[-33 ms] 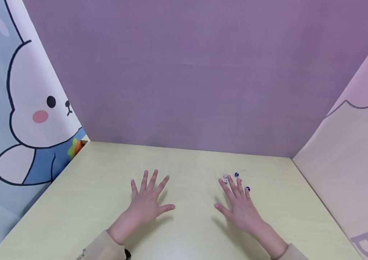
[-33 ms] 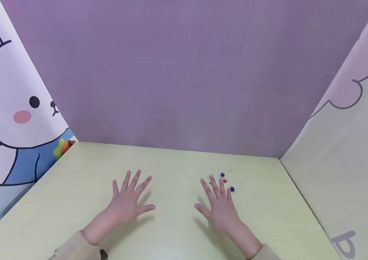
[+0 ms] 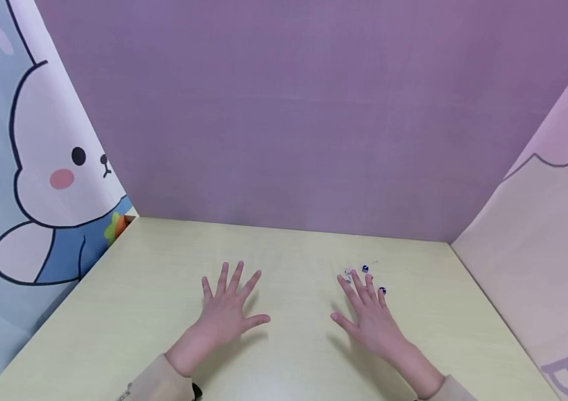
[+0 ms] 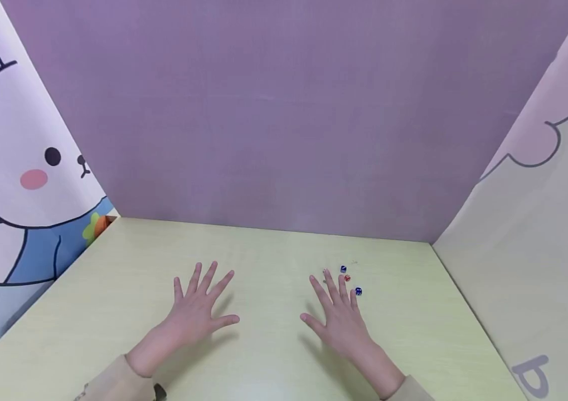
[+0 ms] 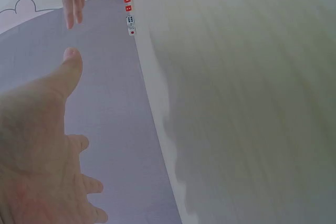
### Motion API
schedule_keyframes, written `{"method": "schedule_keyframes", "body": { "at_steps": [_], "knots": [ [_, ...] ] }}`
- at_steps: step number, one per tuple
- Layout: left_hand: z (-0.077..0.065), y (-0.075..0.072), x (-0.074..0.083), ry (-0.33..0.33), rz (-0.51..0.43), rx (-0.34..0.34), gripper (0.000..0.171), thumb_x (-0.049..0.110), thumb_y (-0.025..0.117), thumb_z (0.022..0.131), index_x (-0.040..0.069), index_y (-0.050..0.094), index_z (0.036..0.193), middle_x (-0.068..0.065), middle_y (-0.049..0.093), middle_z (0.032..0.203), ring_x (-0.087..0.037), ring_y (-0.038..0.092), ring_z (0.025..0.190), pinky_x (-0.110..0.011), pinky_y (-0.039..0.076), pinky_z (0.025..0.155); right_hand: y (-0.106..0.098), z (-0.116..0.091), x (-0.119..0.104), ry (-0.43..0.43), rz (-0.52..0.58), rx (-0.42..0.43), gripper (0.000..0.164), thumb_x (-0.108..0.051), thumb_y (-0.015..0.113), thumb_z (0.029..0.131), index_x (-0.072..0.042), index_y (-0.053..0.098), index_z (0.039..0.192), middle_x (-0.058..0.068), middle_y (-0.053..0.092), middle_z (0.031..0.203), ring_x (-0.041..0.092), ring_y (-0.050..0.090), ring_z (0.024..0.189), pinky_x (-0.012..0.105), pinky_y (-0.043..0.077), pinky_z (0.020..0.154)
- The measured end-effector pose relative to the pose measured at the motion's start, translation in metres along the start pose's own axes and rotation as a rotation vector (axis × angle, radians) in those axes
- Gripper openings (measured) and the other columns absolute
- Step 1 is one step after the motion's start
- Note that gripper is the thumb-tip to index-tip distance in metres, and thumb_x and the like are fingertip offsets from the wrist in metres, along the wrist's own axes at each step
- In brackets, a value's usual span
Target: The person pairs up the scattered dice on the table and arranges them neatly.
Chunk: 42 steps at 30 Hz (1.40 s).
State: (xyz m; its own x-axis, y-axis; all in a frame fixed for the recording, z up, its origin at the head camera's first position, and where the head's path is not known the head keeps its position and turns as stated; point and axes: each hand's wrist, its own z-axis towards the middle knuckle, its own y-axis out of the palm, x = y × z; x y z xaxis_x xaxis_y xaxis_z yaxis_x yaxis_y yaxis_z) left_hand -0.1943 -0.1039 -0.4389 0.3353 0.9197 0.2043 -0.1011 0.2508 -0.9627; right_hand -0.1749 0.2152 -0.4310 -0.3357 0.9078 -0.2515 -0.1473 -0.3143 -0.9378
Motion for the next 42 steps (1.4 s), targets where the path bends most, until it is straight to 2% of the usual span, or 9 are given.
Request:
{"method": "schedule_keyframes", "body": {
  "at_steps": [5,10,13,17,20,24,29,37,42],
  "knots": [
    [-0.002,0.002,-0.001,0.013,-0.029,0.002,0.093,0.072,0.057,0.075,0.033,0.018,0.151,-0.011,0.003,0.158,-0.041,-0.005,0.143,-0.074,0.001,0.1,0.002,-0.002,0.002,0.008,0.039,0.012,0.076,-0.052,0.055,0.09,-0.021,0.022,0.151,0.013,0.011,0.157,0.045,0.005,0.141,0.066,0.017,0.104],
    [0.005,0.005,-0.005,0.034,-0.14,0.008,0.097,0.068,0.063,0.074,0.029,0.018,0.151,-0.012,0.01,0.158,-0.04,0.006,0.143,-0.068,0.008,0.105,0.001,0.011,0.015,0.055,0.142,0.022,0.079,-0.048,0.06,0.088,-0.018,0.022,0.151,0.017,0.017,0.155,0.044,0.017,0.139,0.065,0.032,0.097],
    [0.012,0.006,-0.006,0.056,-0.232,0.01,0.099,0.063,0.067,0.074,0.028,0.017,0.151,-0.013,0.015,0.157,-0.041,0.014,0.141,-0.064,0.015,0.106,0.002,0.022,0.026,0.086,0.201,0.035,0.079,-0.043,0.065,0.087,-0.013,0.026,0.149,0.02,0.028,0.151,0.043,0.041,0.128,0.059,0.04,0.093],
    [0.022,0.008,-0.01,0.07,-0.348,-0.007,0.099,0.058,0.072,0.072,0.026,0.021,0.151,-0.015,0.025,0.152,-0.04,0.024,0.137,-0.062,0.023,0.104,0.005,0.039,0.039,0.103,0.224,0.076,0.071,-0.032,0.071,0.084,-0.004,0.04,0.14,0.022,0.045,0.138,0.039,0.054,0.107,0.051,0.043,0.092],
    [0.031,0.012,-0.013,0.067,-0.436,-0.028,0.099,0.053,0.077,0.07,0.025,0.025,0.15,-0.014,0.034,0.147,-0.037,0.031,0.131,-0.06,0.026,0.102,0.009,0.048,0.048,0.112,0.224,0.09,0.061,-0.025,0.074,0.081,0.001,0.05,0.131,0.024,0.054,0.129,0.04,0.051,0.108,0.051,0.044,0.09],
    [0.041,0.018,-0.017,0.068,-0.53,-0.063,0.095,0.047,0.081,0.068,0.024,0.033,0.147,-0.011,0.047,0.137,-0.033,0.038,0.123,-0.055,0.032,0.098,0.014,0.056,0.057,0.124,0.22,0.062,0.051,-0.02,0.075,0.08,0.004,0.058,0.122,0.023,0.059,0.121,0.042,0.051,0.111,0.053,0.041,0.094],
    [0.052,0.025,-0.02,0.079,-0.563,-0.122,0.091,0.043,0.083,0.066,0.019,0.04,0.143,-0.01,0.059,0.121,-0.029,0.045,0.112,-0.046,0.038,0.091,0.019,0.065,0.066,0.128,0.166,0.018,0.037,-0.017,0.075,0.078,0.002,0.066,0.109,0.019,0.065,0.106,0.04,0.055,0.104,0.055,0.038,0.094],
    [0.065,0.035,-0.025,0.071,-0.653,-0.188,0.068,0.026,0.084,0.068,0.009,0.058,0.129,-0.006,0.06,0.099,-0.021,0.052,0.091,-0.035,0.043,0.084,0.02,0.076,0.071,0.138,0.118,-0.005,0.016,-0.012,0.076,0.077,-0.004,0.073,0.09,0.011,0.071,0.09,0.029,0.066,0.086,0.059,0.025,0.105],
    [0.067,0.039,-0.026,0.046,-0.708,-0.205,0.052,0.021,0.083,0.07,0.01,0.066,0.117,-0.002,0.062,0.093,-0.014,0.052,0.082,-0.026,0.043,0.074,0.021,0.079,0.074,0.142,0.115,-0.016,0.012,-0.013,0.076,0.077,-0.006,0.073,0.087,0.007,0.071,0.084,0.026,0.064,0.082,0.059,0.027,0.104]
  ]
}}
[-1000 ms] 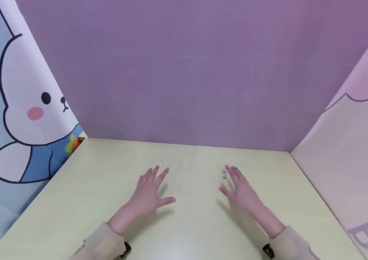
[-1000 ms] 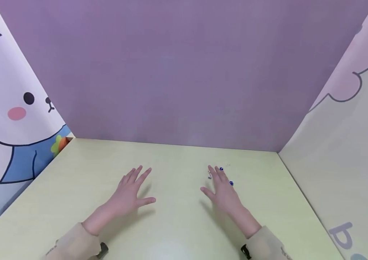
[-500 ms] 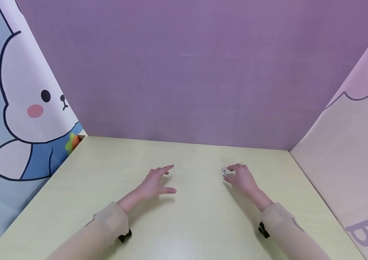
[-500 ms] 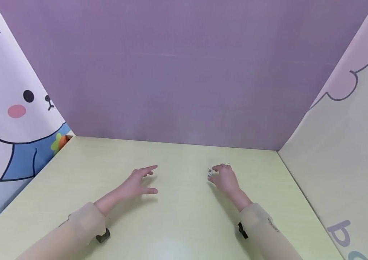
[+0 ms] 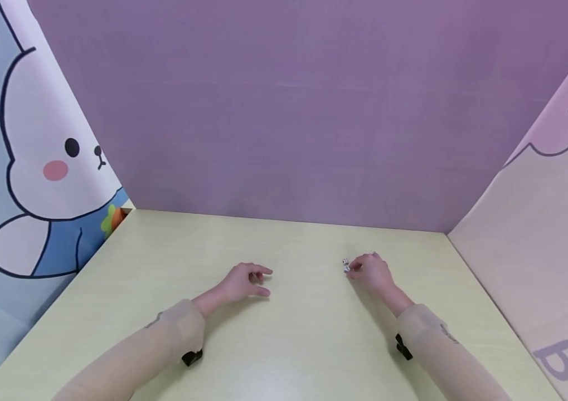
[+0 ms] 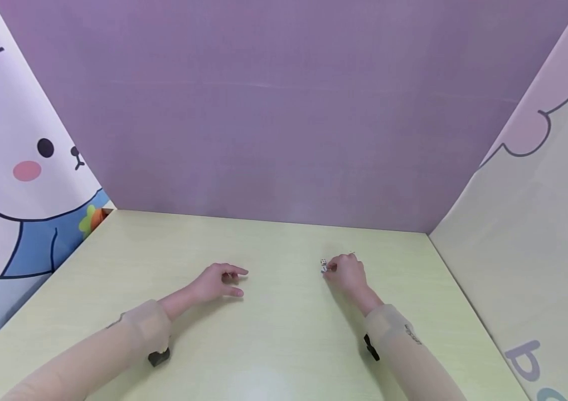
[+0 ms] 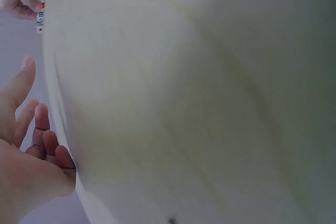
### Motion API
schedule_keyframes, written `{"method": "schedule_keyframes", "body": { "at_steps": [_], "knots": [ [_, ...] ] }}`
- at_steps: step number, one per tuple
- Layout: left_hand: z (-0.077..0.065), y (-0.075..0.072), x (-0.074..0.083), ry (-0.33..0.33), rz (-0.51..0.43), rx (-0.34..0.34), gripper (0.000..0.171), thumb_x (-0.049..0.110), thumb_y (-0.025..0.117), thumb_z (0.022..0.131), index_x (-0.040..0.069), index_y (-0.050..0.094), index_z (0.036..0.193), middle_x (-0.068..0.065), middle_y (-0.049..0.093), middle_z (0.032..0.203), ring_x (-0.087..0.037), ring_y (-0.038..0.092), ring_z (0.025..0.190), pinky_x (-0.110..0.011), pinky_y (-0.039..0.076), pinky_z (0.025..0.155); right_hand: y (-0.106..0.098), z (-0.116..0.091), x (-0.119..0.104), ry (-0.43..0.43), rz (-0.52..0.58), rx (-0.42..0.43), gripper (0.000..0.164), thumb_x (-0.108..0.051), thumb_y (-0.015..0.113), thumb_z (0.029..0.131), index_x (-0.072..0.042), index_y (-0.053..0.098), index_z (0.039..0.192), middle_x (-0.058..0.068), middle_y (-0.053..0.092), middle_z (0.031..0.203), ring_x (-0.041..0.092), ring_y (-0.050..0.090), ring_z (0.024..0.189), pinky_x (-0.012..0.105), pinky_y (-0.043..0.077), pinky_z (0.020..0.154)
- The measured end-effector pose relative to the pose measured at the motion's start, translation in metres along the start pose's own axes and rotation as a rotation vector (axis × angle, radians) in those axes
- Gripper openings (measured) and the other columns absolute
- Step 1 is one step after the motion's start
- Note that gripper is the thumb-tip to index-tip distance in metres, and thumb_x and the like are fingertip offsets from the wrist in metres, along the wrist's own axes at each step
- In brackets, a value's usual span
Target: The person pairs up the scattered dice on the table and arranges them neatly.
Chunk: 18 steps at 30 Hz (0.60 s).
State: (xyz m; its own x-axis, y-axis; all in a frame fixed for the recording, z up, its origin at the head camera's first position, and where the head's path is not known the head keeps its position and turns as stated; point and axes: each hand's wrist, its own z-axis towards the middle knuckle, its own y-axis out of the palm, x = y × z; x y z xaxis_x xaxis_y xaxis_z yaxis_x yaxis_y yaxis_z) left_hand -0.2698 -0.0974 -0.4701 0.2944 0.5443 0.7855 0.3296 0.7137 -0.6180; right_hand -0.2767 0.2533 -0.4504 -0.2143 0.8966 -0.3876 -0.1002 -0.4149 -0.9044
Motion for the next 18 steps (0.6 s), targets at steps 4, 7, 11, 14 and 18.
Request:
{"method": "schedule_keyframes", "body": {
  "at_steps": [4,7,11,14,18],
  "knots": [
    [-0.001,0.003,0.0,0.01,-0.021,-0.018,0.042,0.019,0.082,0.072,0.009,0.069,0.11,0.0,0.063,0.084,-0.012,0.051,0.076,-0.025,0.042,0.072,0.003,0.0,0.0,0.0,0.02,-0.02,0.01,-0.013,0.075,0.078,-0.007,0.072,0.084,0.005,0.07,0.082,0.022,0.065,0.078,0.058,0.029,0.103],
    [-0.002,0.005,0.002,0.015,-0.016,-0.027,0.036,0.018,0.082,0.072,0.009,0.071,0.105,0.004,0.062,0.077,-0.012,0.05,0.074,-0.025,0.042,0.071,0.006,0.0,-0.003,-0.003,0.037,-0.038,0.008,-0.013,0.075,0.078,-0.007,0.071,0.082,0.003,0.069,0.08,0.018,0.064,0.074,0.049,0.043,0.093],
    [-0.003,0.009,0.002,0.013,-0.003,-0.021,0.031,0.018,0.082,0.072,0.01,0.072,0.101,0.006,0.06,0.073,-0.011,0.051,0.072,-0.024,0.042,0.072,0.009,-0.002,-0.009,-0.02,0.039,-0.054,0.006,-0.011,0.075,0.077,-0.008,0.071,0.08,0.001,0.067,0.08,0.015,0.059,0.075,0.036,0.049,0.074],
    [-0.004,0.011,0.003,0.004,0.003,-0.012,0.029,0.017,0.082,0.072,0.011,0.073,0.1,0.006,0.06,0.071,-0.01,0.051,0.071,-0.025,0.042,0.072,0.01,-0.004,-0.016,-0.037,0.026,-0.059,0.006,-0.011,0.076,0.076,-0.009,0.071,0.079,0.001,0.068,0.081,0.017,0.058,0.079,0.035,0.048,0.075],
    [-0.003,0.013,0.004,0.007,0.004,-0.001,0.028,0.016,0.082,0.072,0.011,0.073,0.098,0.006,0.059,0.07,-0.01,0.051,0.071,-0.027,0.042,0.074,0.013,-0.008,-0.026,-0.052,0.03,-0.068,0.006,-0.01,0.076,0.076,-0.009,0.072,0.08,0.0,0.068,0.08,0.016,0.06,0.078,0.033,0.05,0.075]
  ]
}}
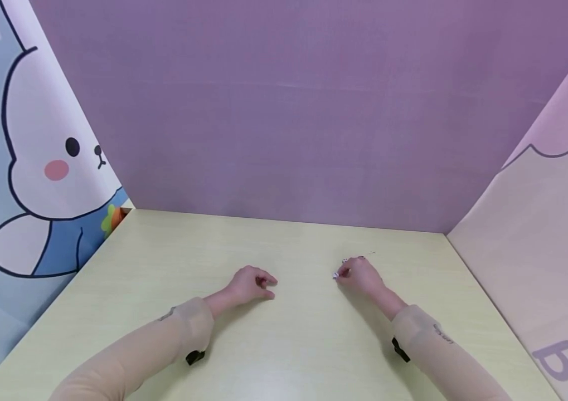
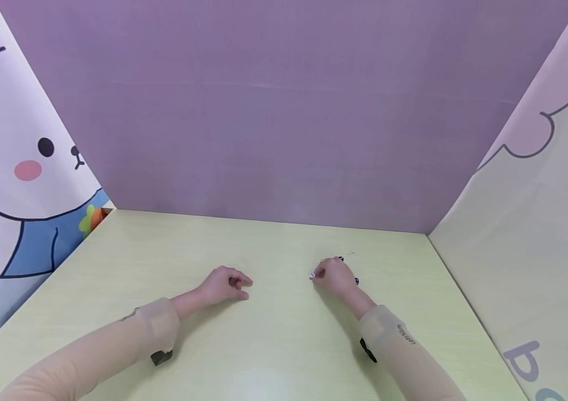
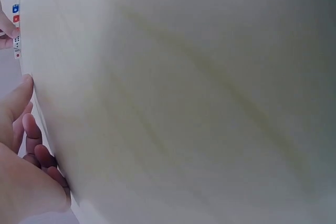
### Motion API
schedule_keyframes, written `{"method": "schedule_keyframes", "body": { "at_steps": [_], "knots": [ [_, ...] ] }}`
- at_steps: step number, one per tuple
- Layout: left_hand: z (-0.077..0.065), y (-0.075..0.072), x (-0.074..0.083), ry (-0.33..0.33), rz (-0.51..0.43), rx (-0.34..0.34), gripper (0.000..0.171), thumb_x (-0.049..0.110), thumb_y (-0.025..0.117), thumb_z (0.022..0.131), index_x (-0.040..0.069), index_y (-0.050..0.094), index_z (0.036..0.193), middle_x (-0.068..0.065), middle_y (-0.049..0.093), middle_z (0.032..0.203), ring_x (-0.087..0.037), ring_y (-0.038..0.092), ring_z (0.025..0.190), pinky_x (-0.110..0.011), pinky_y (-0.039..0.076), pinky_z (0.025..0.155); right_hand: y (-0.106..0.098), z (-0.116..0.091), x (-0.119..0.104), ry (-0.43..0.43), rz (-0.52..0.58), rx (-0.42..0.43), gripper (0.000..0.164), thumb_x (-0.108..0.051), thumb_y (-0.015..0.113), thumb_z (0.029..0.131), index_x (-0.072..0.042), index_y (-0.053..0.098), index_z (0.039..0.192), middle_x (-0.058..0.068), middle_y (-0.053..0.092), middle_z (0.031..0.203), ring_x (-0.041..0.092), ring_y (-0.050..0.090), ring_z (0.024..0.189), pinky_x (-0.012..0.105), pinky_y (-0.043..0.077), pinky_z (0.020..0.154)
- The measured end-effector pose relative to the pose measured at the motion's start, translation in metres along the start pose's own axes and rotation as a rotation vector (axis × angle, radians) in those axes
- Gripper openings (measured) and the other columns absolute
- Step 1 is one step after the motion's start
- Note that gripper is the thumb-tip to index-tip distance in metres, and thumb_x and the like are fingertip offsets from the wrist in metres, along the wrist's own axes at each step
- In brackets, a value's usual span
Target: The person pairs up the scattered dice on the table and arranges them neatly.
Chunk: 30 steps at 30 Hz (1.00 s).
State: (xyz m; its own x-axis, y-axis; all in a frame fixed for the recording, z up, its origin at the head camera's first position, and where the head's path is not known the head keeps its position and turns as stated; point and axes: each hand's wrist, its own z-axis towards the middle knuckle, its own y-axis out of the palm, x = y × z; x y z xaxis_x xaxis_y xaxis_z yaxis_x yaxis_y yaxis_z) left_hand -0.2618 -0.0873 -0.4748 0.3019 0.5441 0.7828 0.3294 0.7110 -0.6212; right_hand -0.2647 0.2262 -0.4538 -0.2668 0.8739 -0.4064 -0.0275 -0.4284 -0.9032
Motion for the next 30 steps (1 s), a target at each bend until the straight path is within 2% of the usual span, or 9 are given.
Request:
{"method": "schedule_keyframes", "body": {
  "at_steps": [5,8,11,14,21,30],
  "knots": [
    [0.004,0.005,0.003,-0.005,0.008,0.013,0.026,0.017,0.082,0.071,0.013,0.074,0.096,0.007,0.058,0.069,-0.009,0.051,0.07,-0.029,0.042,0.076,0.009,0.0,-0.005,-0.023,-0.01,-0.01,0.007,-0.01,0.076,0.074,-0.011,0.073,0.081,-0.004,0.066,0.077,0.012,0.059,0.076,0.032,0.05,0.074],
    [0.006,0.008,0.007,-0.02,0.03,0.016,0.025,0.018,0.083,0.071,0.015,0.074,0.094,0.008,0.058,0.068,-0.009,0.051,0.07,-0.035,0.04,0.085,0.013,-0.001,-0.01,-0.021,-0.004,-0.013,0.008,-0.011,0.078,0.073,-0.012,0.073,0.08,-0.005,0.065,0.076,0.01,0.057,0.074,0.03,0.049,0.073],
    [0.007,0.009,0.011,-0.032,0.053,0.021,0.024,0.02,0.083,0.071,0.017,0.075,0.094,0.009,0.059,0.067,-0.007,0.052,0.071,-0.048,0.032,0.098,0.016,-0.003,-0.017,-0.041,0.019,-0.025,0.01,-0.01,0.078,0.073,-0.011,0.072,0.08,-0.004,0.066,0.077,0.006,0.057,0.07,0.024,0.049,0.069],
    [0.008,0.01,0.014,-0.046,0.059,0.02,0.025,0.021,0.082,0.071,0.018,0.075,0.094,0.01,0.059,0.066,-0.006,0.053,0.071,-0.056,0.022,0.104,0.017,-0.004,-0.024,-0.076,0.032,-0.04,0.011,-0.009,0.078,0.073,-0.01,0.071,0.081,-0.002,0.067,0.078,0.006,0.059,0.07,0.022,0.05,0.067],
    [0.013,0.014,0.016,-0.066,0.062,0.003,0.025,0.022,0.083,0.071,0.019,0.075,0.095,0.009,0.059,0.066,-0.006,0.052,0.07,-0.056,0.023,0.101,0.023,-0.005,-0.041,-0.13,0.066,-0.059,0.011,-0.008,0.078,0.073,-0.009,0.071,0.082,-0.001,0.067,0.078,0.007,0.058,0.071,0.02,0.048,0.066],
    [0.021,0.02,0.013,-0.095,0.13,0.017,0.025,0.028,0.084,0.069,0.025,0.075,0.093,0.012,0.058,0.064,-0.005,0.052,0.069,-0.049,0.029,0.091,0.037,0.0,-0.057,-0.21,0.075,-0.068,0.011,-0.01,0.078,0.074,-0.009,0.072,0.083,-0.002,0.066,0.078,0.008,0.059,0.072,0.022,0.049,0.069]
  ]
}}
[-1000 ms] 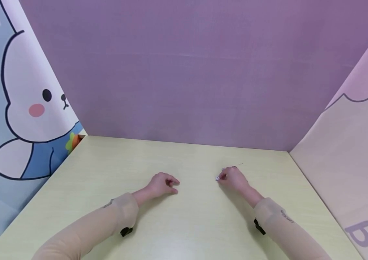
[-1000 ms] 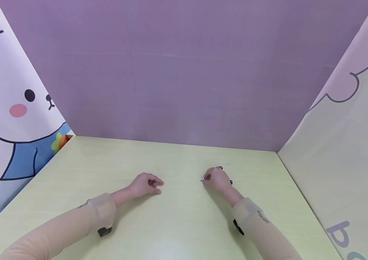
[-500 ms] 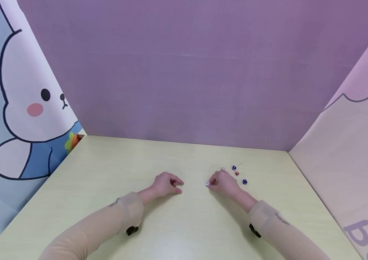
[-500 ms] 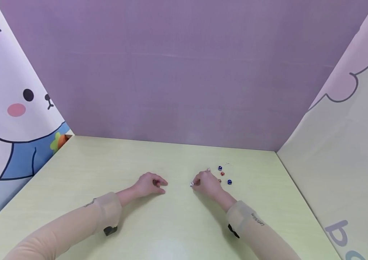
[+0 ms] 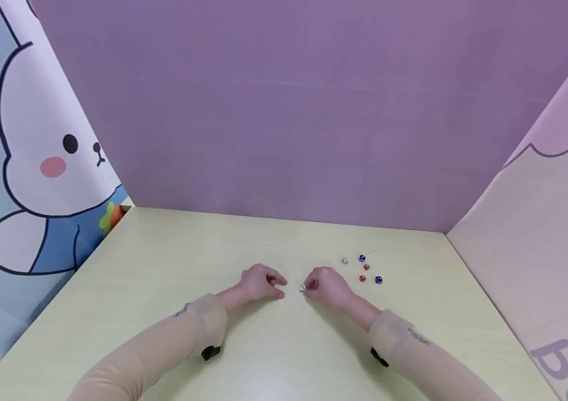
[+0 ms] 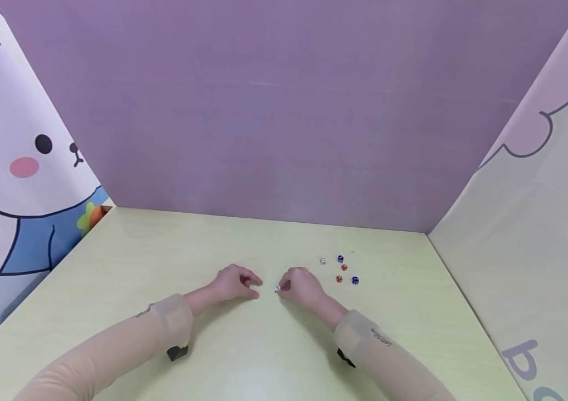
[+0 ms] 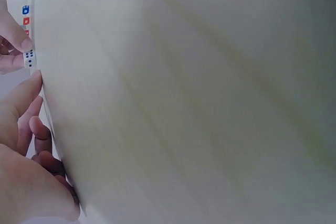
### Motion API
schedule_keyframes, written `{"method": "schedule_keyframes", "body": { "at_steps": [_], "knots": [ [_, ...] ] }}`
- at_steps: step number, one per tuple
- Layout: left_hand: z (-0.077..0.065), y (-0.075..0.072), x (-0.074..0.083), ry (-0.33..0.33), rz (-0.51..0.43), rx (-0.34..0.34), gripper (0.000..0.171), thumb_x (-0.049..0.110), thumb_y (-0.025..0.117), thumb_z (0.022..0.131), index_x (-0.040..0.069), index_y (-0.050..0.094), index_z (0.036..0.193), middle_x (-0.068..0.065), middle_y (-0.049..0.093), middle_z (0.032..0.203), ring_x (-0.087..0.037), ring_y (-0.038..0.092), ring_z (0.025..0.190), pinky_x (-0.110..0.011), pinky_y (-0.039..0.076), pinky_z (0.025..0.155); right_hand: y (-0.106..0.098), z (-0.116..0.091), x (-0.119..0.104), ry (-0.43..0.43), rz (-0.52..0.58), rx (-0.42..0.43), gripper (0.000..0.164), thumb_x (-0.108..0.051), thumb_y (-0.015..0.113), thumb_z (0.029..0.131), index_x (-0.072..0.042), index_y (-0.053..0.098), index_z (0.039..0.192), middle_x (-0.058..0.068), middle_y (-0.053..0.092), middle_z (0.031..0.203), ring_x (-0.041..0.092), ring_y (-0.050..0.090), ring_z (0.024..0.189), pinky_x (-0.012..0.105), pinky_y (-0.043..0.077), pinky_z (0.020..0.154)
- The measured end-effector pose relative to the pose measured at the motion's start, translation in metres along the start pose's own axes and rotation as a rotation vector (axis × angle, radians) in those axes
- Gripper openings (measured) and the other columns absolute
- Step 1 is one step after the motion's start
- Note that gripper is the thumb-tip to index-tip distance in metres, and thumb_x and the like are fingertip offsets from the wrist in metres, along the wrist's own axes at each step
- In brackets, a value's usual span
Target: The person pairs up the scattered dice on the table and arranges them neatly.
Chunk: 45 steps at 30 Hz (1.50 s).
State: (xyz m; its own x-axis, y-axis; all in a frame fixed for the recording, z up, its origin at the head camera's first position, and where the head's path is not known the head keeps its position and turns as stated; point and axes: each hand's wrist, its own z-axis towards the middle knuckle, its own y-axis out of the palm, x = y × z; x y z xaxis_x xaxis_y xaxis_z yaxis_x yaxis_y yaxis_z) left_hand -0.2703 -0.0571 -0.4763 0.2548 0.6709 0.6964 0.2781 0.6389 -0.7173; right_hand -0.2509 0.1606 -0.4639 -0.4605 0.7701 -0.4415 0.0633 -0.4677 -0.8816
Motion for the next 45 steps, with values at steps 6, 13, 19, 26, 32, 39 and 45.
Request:
{"method": "schedule_keyframes", "body": {
  "at_steps": [6,13,19,26,32,39,45],
  "knots": [
    [0.0,-0.001,0.002,-0.004,0.006,0.006,0.025,0.029,0.084,0.069,0.025,0.075,0.092,0.012,0.058,0.064,-0.005,0.052,0.069,-0.048,0.029,0.09,0.005,0.008,-0.012,-0.018,-0.002,-0.012,0.011,-0.011,0.077,0.074,-0.008,0.072,0.084,-0.002,0.066,0.079,0.008,0.06,0.072,0.021,0.049,0.069],
    [0.001,-0.001,0.003,-0.007,0.001,0.009,0.021,0.031,0.084,0.068,0.028,0.075,0.087,0.013,0.056,0.064,-0.005,0.051,0.067,-0.044,0.028,0.086,0.008,0.014,-0.025,-0.05,-0.022,-0.012,0.011,-0.01,0.077,0.074,-0.007,0.072,0.083,0.001,0.068,0.08,0.012,0.062,0.073,0.023,0.051,0.07],
    [-0.001,-0.002,0.003,0.001,0.009,0.033,0.016,0.029,0.084,0.068,0.026,0.075,0.081,0.012,0.056,0.065,-0.007,0.049,0.066,-0.04,0.027,0.079,0.012,0.017,-0.03,-0.023,-0.001,-0.026,0.01,-0.013,0.077,0.075,-0.009,0.072,0.082,0.0,0.068,0.081,0.01,0.062,0.073,0.022,0.049,0.07],
    [-0.002,-0.004,0.005,-0.011,-0.001,0.03,0.014,0.028,0.084,0.069,0.025,0.075,0.08,0.011,0.055,0.064,-0.007,0.048,0.067,-0.041,0.027,0.08,0.013,0.018,-0.033,-0.029,-0.01,-0.015,0.01,-0.015,0.077,0.075,-0.009,0.072,0.082,0.0,0.067,0.079,0.009,0.061,0.071,0.02,0.049,0.067],
    [-0.002,-0.003,0.003,-0.006,-0.007,0.018,0.015,0.029,0.084,0.069,0.026,0.075,0.079,0.012,0.055,0.063,-0.007,0.048,0.066,-0.041,0.027,0.08,0.003,0.014,-0.032,-0.021,-0.02,-0.007,0.019,-0.018,0.078,0.075,-0.008,0.072,0.09,0.0,0.066,0.086,0.014,0.061,0.076,0.025,0.049,0.069],
    [-0.001,-0.003,0.003,-0.016,-0.029,0.021,0.014,0.03,0.084,0.069,0.026,0.074,0.079,0.012,0.056,0.063,-0.007,0.049,0.066,-0.044,0.027,0.084,-0.027,0.013,-0.005,-0.055,0.013,0.002,0.029,-0.019,0.077,0.077,-0.007,0.069,0.103,0.007,0.067,0.093,0.019,0.056,0.075,0.025,0.043,0.065],
    [0.0,-0.002,0.001,-0.032,-0.054,0.024,0.014,0.03,0.084,0.068,0.026,0.074,0.078,0.012,0.056,0.063,-0.008,0.05,0.066,-0.043,0.026,0.085,-0.048,0.01,0.028,-0.04,0.021,-0.008,0.033,-0.018,0.077,0.078,-0.005,0.068,0.107,0.009,0.066,0.095,0.021,0.052,0.078,0.028,0.041,0.067]
  ]
}}
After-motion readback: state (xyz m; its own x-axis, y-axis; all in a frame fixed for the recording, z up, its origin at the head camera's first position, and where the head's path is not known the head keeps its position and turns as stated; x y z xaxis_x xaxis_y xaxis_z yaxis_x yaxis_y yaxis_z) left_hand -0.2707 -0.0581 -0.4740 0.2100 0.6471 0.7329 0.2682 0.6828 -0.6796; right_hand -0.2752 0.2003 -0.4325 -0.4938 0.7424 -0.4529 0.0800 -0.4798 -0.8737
